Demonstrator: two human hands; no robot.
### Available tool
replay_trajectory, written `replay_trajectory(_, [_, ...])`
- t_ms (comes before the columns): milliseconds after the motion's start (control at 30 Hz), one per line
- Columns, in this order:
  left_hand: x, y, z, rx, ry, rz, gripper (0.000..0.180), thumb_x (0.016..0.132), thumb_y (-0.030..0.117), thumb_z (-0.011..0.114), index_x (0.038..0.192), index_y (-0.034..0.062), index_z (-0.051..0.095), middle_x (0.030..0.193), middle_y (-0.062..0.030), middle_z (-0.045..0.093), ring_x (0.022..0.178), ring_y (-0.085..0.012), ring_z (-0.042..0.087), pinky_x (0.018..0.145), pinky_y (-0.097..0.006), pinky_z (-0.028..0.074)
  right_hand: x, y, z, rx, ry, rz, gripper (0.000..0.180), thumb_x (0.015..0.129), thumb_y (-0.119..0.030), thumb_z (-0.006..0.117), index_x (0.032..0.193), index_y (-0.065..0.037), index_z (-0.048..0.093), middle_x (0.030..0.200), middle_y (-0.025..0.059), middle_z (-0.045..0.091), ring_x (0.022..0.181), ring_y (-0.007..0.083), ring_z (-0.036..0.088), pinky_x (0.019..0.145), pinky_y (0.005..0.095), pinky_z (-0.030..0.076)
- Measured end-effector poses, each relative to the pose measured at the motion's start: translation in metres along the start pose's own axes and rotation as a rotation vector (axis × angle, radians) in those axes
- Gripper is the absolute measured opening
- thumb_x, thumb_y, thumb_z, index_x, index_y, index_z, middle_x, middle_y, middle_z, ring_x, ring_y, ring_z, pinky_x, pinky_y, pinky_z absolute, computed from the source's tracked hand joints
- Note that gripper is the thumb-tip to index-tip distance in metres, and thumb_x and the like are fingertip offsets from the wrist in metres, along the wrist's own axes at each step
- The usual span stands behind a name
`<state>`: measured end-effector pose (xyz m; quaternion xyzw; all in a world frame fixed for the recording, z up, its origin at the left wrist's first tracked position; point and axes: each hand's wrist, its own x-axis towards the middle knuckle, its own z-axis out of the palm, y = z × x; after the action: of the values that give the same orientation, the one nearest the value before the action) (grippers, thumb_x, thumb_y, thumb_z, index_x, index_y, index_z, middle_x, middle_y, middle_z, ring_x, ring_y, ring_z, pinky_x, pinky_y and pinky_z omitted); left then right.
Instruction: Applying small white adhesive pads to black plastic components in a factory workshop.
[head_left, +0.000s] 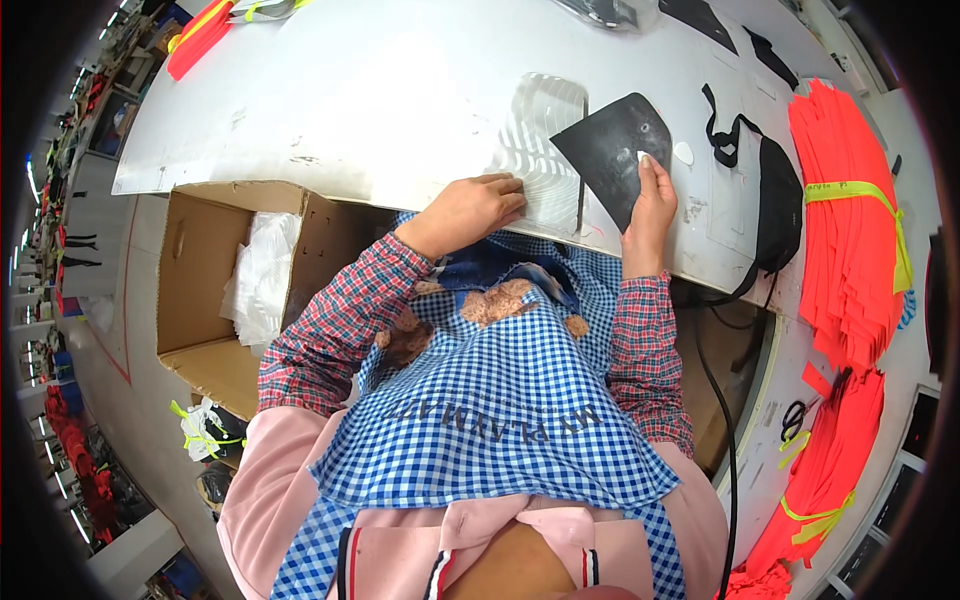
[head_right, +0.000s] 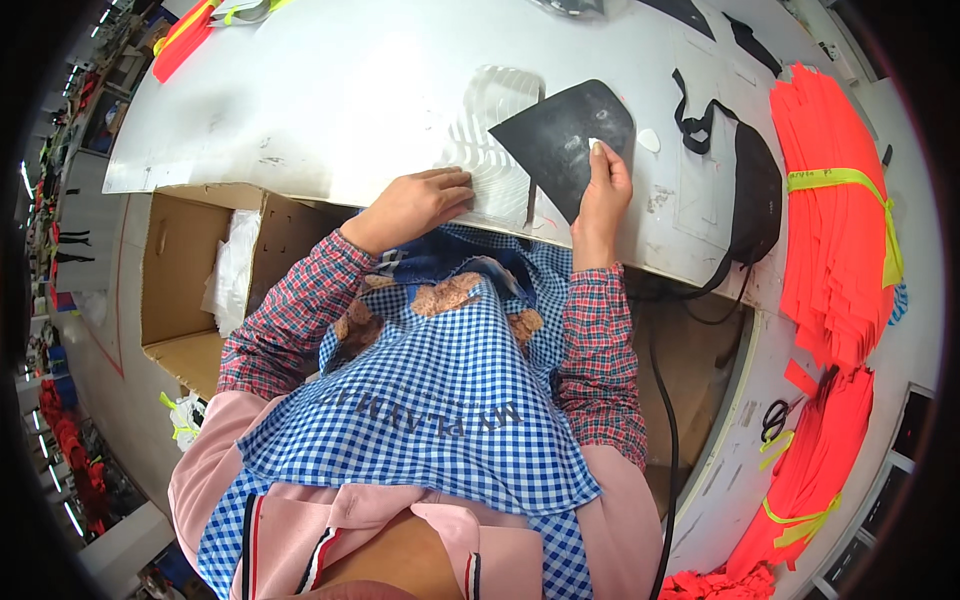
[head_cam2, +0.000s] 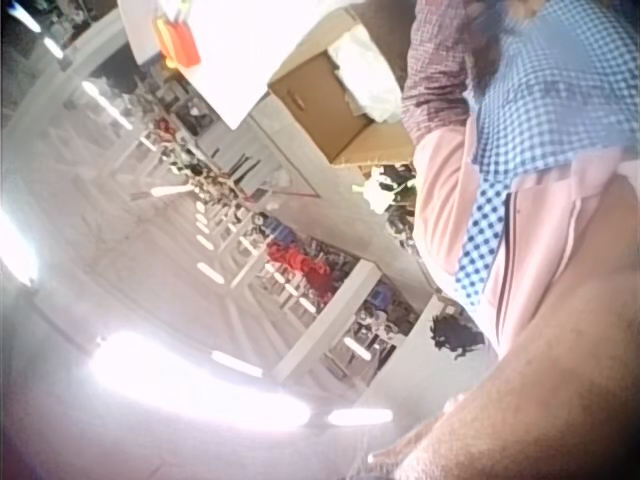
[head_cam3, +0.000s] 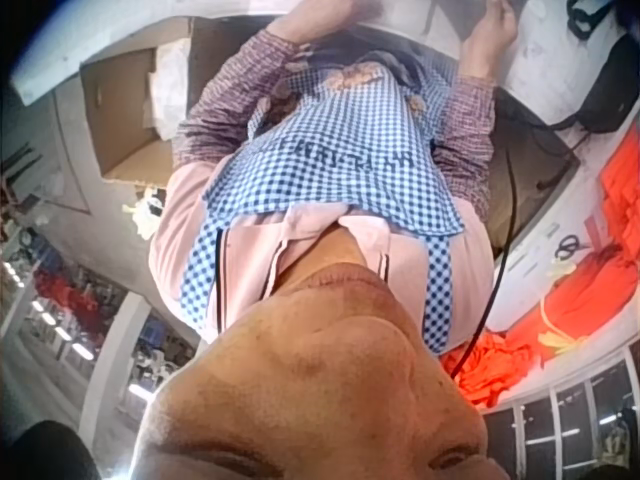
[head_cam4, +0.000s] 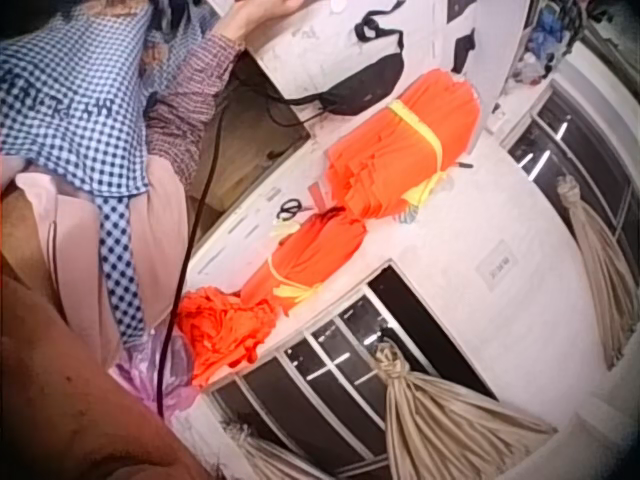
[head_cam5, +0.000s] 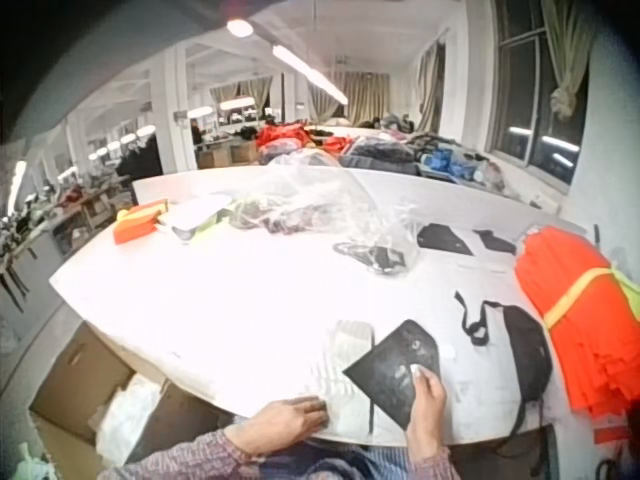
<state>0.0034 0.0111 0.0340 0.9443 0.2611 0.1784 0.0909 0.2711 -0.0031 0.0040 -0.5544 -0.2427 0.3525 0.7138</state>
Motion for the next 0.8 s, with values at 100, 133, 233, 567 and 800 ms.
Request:
replay_trajectory(100, [0.0,0.0,0.002,0.039,-0.013,0.013,0.024,0.091,0.02,0.064,0.107,0.0036,0.069,0.12,-0.0124,0.067,0.112,-0.0281,0.064,0.092,-0.036,0.055,-0.001,-0.001,0.0,0.007,0.002,0.01,0.026,0.097,-0.015,0.064,0.114,0.004,0.066,0.108,0.0061,0.067,0.101,0.0125,0.06,0.093,0.0252,0.045])
replay_trajectory(133, [0.0,0.0,0.002,0.039,-0.013,0.014,0.024,0.091,0.02,0.064,0.107,0.0036,0.069,0.12,-0.0124,0.067,0.112,-0.0281,0.064,0.092,-0.036,0.055,-0.001,-0.001,0.0,0.02,-0.003,0.021,0.026,0.097,-0.015,0.064,0.114,0.004,0.066,0.108,0.0062,0.067,0.101,0.0126,0.06,0.093,0.0252,0.045])
replay_trajectory(233, [0.0,0.0,0.004,0.072,-0.015,0.02,0.025,0.09,0.018,0.065,0.109,0.003,0.069,0.122,-0.0133,0.067,0.113,-0.0282,0.064,0.093,-0.037,0.055,-0.002,-0.002,0.0,0.038,-0.004,0.043,0.026,0.097,-0.016,0.064,0.115,0.004,0.066,0.108,0.0062,0.067,0.101,0.0127,0.06,0.092,0.0252,0.045])
replay_trajectory(567, [0.003,-0.008,-0.007,-0.302,0.029,-0.129,0.017,0.088,0.013,0.068,0.1,0.0021,0.073,0.114,-0.0114,0.071,0.099,-0.0285,0.069,0.086,-0.035,0.056,-0.013,-0.017,0.005,0.299,-0.12,0.304,0.032,0.096,-0.019,0.064,0.122,0.0,0.061,0.115,0.0104,0.067,0.103,0.0188,0.065,0.089,0.0309,0.054])
replay_trajectory(800, [0.005,-0.019,-0.004,-0.45,0.025,-0.255,0.019,0.091,0.016,0.066,0.103,0.0033,0.073,0.105,-0.0115,0.072,0.091,-0.0292,0.069,0.082,-0.035,0.056,-0.017,-0.014,0.01,0.358,-0.165,0.348,0.028,0.096,-0.02,0.065,0.119,-0.005,0.062,0.112,0.0058,0.067,0.097,0.0168,0.064,0.083,0.0304,0.054])
